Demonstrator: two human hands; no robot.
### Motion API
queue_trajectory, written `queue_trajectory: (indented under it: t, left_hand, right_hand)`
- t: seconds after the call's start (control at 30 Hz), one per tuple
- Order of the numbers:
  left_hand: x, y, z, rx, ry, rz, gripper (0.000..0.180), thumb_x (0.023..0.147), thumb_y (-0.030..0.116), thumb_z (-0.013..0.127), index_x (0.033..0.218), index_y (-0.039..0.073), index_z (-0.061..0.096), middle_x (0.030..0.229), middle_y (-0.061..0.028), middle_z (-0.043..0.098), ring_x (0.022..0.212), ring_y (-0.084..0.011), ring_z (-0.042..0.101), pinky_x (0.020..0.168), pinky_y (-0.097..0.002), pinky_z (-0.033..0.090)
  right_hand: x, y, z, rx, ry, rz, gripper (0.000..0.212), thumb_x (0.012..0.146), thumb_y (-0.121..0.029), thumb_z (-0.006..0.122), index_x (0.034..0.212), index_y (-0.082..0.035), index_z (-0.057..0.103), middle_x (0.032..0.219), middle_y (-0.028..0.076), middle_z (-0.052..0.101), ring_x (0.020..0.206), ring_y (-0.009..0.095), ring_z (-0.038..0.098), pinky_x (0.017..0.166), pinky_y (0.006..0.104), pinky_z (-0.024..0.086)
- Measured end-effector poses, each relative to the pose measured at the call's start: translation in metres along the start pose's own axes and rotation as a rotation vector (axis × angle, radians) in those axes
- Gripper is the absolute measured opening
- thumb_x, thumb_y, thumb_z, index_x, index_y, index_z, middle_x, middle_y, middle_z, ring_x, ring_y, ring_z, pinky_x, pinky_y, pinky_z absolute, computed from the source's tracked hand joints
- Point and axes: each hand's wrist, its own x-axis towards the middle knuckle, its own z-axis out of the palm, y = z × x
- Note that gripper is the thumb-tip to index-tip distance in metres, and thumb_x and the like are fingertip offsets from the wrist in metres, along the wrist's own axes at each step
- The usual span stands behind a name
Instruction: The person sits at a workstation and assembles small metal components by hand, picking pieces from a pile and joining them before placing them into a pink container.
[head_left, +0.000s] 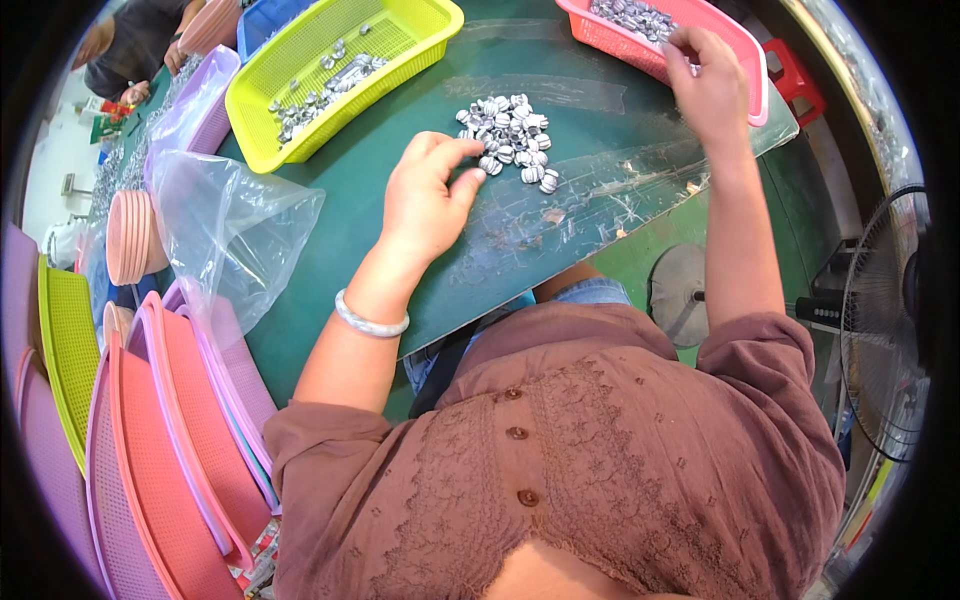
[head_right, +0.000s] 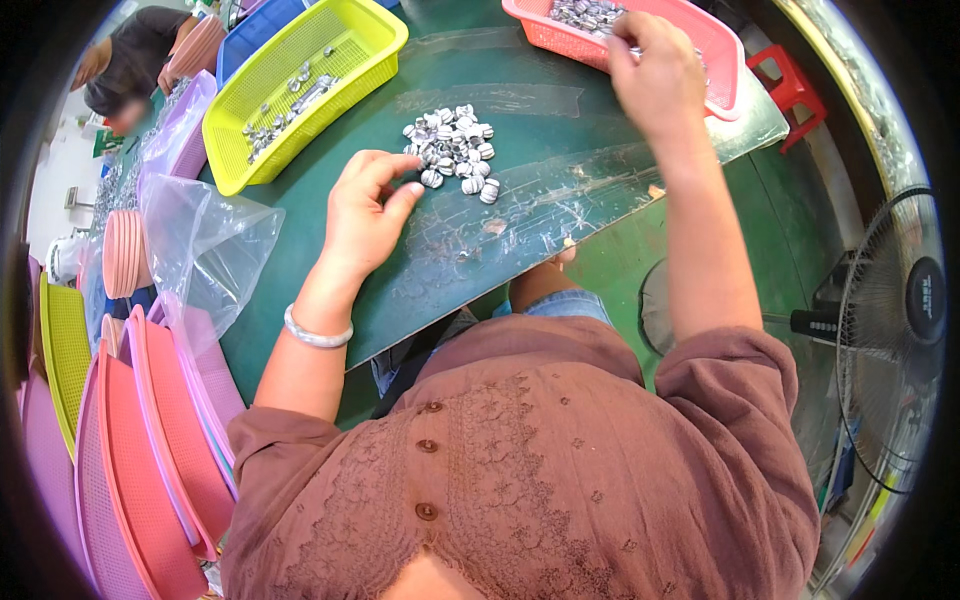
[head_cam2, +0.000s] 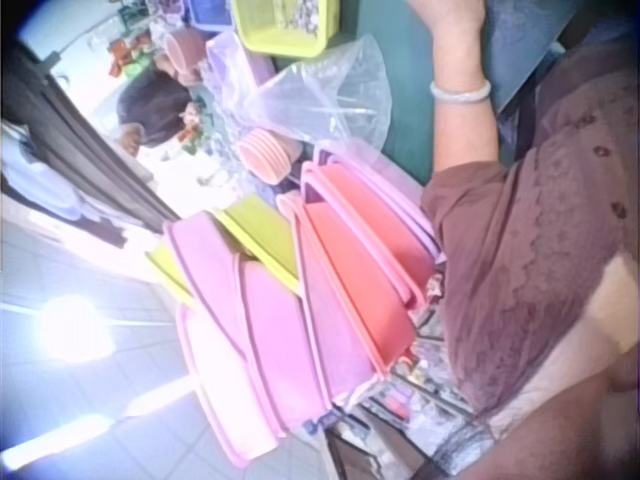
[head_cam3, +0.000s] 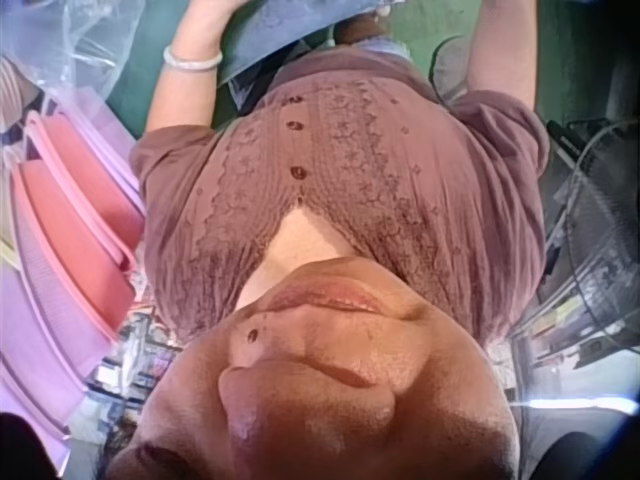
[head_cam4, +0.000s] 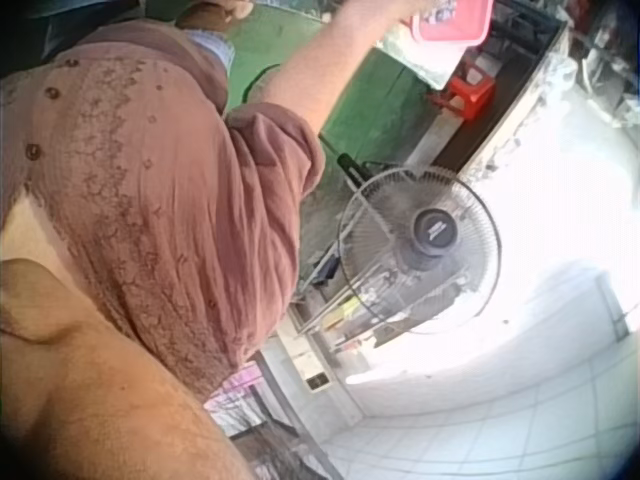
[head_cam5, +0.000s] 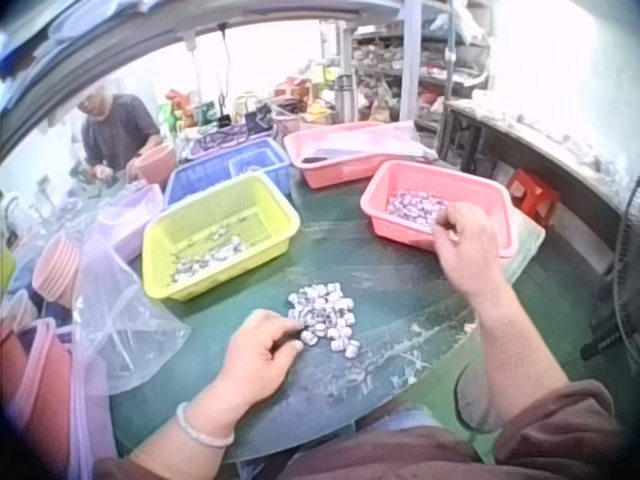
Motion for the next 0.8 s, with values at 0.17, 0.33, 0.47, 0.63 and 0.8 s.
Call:
queue_trajectory:
  t: [0.17,0.33,0.47,0.63,0.8]
  left_hand:
    - [0.0,0.009,0.013,0.263,0.032,0.132,0.022,0.069,0.005,0.067,0.091,0.007,0.061,0.082,-0.007,0.054,0.068,-0.0203,0.055,0.064,-0.0284,0.046]
    - [0.005,0.005,0.009,0.168,-0.035,-0.007,0.015,0.072,0.008,0.064,0.086,0.008,0.06,0.081,-0.0067,0.055,0.077,-0.0229,0.056,0.066,-0.0332,0.046]
    - [0.005,-0.005,0.001,-0.333,-0.061,-0.195,0.01,0.078,0.007,0.063,0.087,0.004,0.059,0.081,-0.0037,0.057,0.068,-0.0129,0.054,0.06,-0.0248,0.045]
    - [0.0,-0.004,-0.015,-1.319,-0.214,-0.452,0.015,0.086,0.011,0.055,0.099,0.004,0.055,0.084,-0.0044,0.058,0.072,-0.0102,0.056,0.062,-0.0192,0.047]
    - [0.0,-0.004,-0.014,-1.516,-0.286,-0.468,0.02,0.089,0.012,0.05,0.105,0.0,0.051,0.087,-0.007,0.058,0.074,-0.0132,0.057,0.068,-0.0209,0.05]
  right_hand:
    - [0.009,0.039,-0.013,-0.235,-0.321,0.254,0.017,0.078,-0.02,0.054,0.085,-0.007,0.061,0.083,0.014,0.062,0.083,0.033,0.058,0.072,0.0406,0.045]
    - [0.003,0.031,-0.008,-0.206,-0.173,0.137,0.018,0.078,-0.021,0.055,0.085,-0.007,0.063,0.083,0.013,0.062,0.082,0.032,0.059,0.072,0.0401,0.045]
    - [-0.008,0.003,-0.002,-0.031,-0.034,-0.059,0.014,0.076,-0.017,0.058,0.084,-0.005,0.062,0.081,0.012,0.06,0.081,0.03,0.057,0.072,0.0391,0.045]
    - [-0.035,-0.064,0.007,0.44,-0.189,-0.205,0.015,0.073,-0.012,0.063,0.085,-0.004,0.06,0.082,0.011,0.059,0.081,0.028,0.056,0.073,0.036,0.045]
    - [-0.055,-0.114,0.014,0.733,-0.312,-0.18,0.021,0.07,-0.006,0.065,0.09,-0.002,0.059,0.084,0.011,0.059,0.079,0.026,0.056,0.071,0.0331,0.046]
